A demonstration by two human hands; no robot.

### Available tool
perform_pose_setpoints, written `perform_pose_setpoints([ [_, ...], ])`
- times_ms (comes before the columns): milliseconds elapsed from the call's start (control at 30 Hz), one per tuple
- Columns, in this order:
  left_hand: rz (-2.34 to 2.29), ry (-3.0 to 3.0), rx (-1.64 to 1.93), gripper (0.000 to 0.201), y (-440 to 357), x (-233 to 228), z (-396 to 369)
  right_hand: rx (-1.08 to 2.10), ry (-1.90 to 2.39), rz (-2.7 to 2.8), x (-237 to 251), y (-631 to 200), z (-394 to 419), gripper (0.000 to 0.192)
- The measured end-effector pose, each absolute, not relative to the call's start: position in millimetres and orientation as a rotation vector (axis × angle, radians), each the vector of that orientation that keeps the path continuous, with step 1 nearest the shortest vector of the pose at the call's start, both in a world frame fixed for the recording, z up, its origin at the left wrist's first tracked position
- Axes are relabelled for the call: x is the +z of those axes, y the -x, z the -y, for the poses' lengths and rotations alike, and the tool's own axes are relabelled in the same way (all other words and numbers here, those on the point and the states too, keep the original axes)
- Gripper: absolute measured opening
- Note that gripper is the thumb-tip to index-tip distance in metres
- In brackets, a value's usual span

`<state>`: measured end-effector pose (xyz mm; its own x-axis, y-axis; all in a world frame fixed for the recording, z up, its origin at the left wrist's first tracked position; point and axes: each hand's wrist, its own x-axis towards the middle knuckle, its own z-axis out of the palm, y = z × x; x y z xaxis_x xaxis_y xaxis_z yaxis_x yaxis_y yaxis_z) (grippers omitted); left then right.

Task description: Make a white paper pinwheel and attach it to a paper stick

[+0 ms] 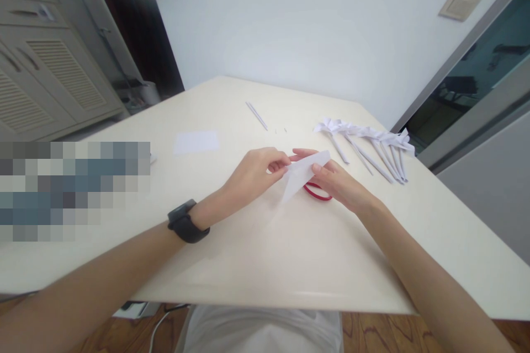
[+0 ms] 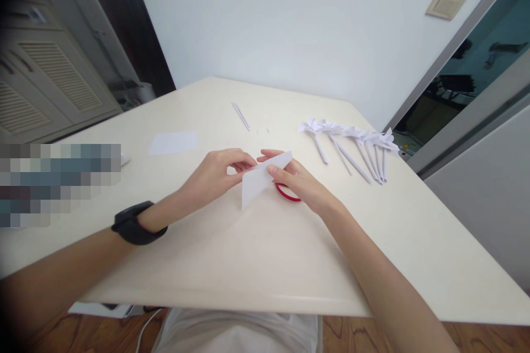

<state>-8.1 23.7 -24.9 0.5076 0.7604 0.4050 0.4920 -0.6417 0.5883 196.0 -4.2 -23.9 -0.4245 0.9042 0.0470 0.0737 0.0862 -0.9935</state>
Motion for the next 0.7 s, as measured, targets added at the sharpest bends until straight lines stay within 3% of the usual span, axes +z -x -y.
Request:
perform_pose_setpoints([
  [300,-1.031,-2.417,0.943,0.020,7.2,-25.0,-22.6,1.434,1.006,1.565,-26.3,-194.1,2.4,0.041],
  [700,-0.889,-1.896,0.853,0.016,7.3,-26.4,-26.9,1.306,1.105,1.553,-28.2,-198.1,-2.7,0.023],
])
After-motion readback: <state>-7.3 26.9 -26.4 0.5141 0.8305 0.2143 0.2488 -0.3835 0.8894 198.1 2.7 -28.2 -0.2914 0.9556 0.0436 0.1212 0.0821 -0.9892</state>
